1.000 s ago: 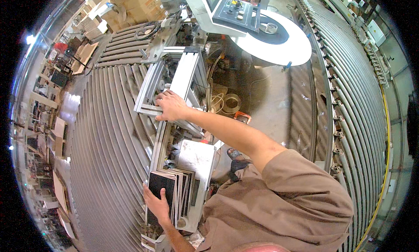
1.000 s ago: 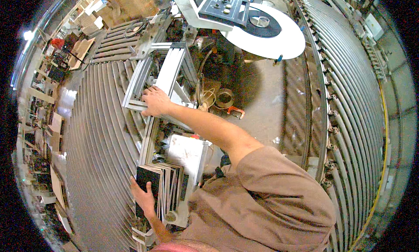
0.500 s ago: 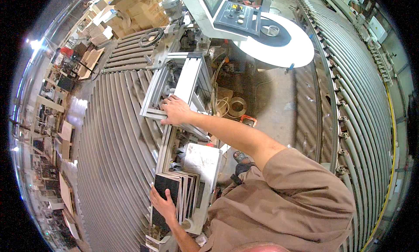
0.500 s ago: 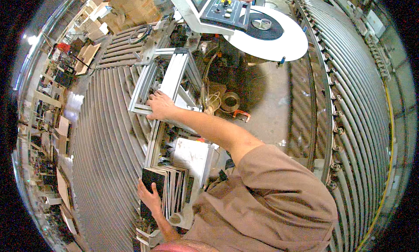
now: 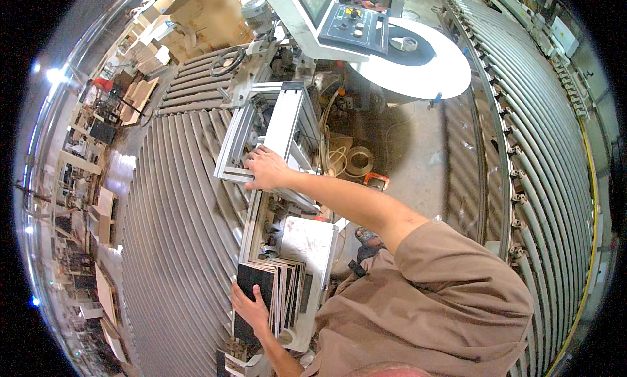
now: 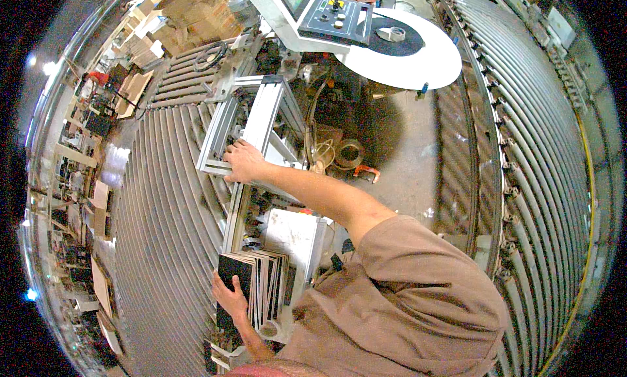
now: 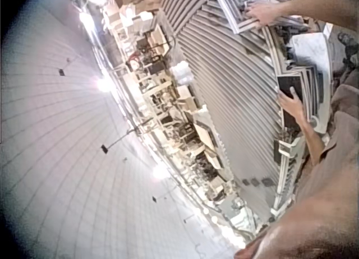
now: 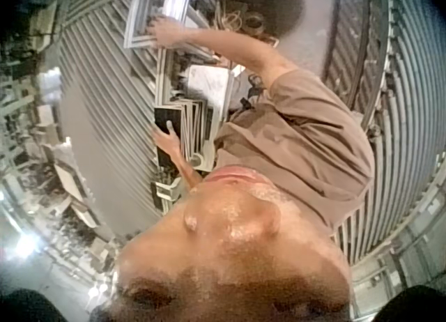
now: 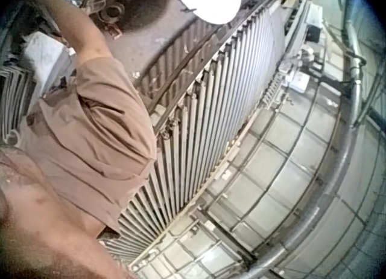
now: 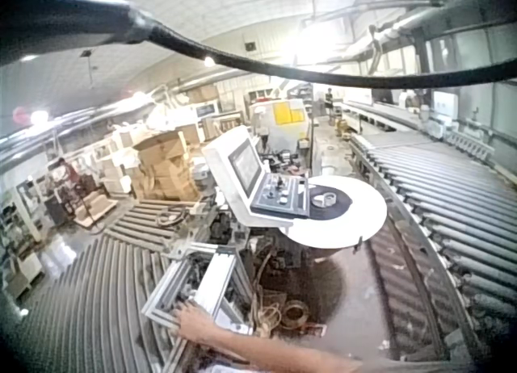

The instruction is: The person adjusts components inside a large woodworking machine, using a wrench to tighten bolts, and later places black wooden panels onto a moving conveyor belt one by one.

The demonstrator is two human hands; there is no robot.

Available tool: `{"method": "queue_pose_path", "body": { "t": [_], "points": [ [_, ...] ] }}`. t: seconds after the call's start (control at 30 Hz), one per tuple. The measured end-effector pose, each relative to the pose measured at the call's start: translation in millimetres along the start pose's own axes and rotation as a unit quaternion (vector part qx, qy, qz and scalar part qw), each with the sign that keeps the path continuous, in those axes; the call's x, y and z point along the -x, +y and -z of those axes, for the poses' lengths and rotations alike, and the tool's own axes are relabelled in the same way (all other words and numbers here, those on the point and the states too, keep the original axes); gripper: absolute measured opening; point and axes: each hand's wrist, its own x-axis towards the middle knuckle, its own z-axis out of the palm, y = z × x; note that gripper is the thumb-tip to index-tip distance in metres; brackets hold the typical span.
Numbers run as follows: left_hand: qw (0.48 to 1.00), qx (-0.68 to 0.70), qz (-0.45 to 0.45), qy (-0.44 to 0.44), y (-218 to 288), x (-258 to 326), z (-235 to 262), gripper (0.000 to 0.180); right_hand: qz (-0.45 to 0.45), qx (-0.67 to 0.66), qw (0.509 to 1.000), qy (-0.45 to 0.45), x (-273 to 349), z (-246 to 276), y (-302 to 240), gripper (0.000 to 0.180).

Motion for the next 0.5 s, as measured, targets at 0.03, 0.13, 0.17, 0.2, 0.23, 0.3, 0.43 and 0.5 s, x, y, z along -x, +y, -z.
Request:
{"method": "queue_pose_path", "body": {
  "t": [0.03,0.13,0.17,0.2,0.23,0.3,0.43,0.5],
  "points": [
    [1.0,0.001,0.0,0.001,-0.7,0.2,-0.2,0.089,0.0,0.0,1.0,0.006,0.5,-1.0,0.0,0.073],
    [1.0,0.009,0.002,0.004,1.0,2.0,-0.3,0.088,-0.003,0.005,1.0,0.009,0.7,-4.1,0.2,0.073],
    [1.0,0.01,-0.002,0.004,0.6,1.8,-0.2,0.088,-0.004,0.008,1.0,0.008,0.5,-4.6,0.7,0.072],
    [1.0,0.011,-0.005,0.004,0.6,1.1,-0.6,0.087,-0.004,0.009,1.0,0.006,0.4,-4.7,2.1,0.073],
    [1.0,0.013,-0.008,0.004,1.1,0.4,-1.3,0.087,-0.003,0.01,1.0,0.004,0.2,-4.2,4.5,0.073],
    [1.0,0.005,0.0,-0.002,5.8,0.2,-1.0,0.087,-0.007,0.01,1.0,-0.001,0.9,-2.4,7.7,0.073],
    [1.0,-0.003,0.004,-0.015,8.8,-1.5,-3.4,0.087,-0.013,0.016,1.0,-0.009,1.6,4.3,8.9,0.073],
    [1.0,-0.021,0.013,-0.016,2.6,-2.2,-9.9,0.088,-0.001,0.022,1.0,0.002,-2.7,-1.4,9.2,0.071]
  ]
}}
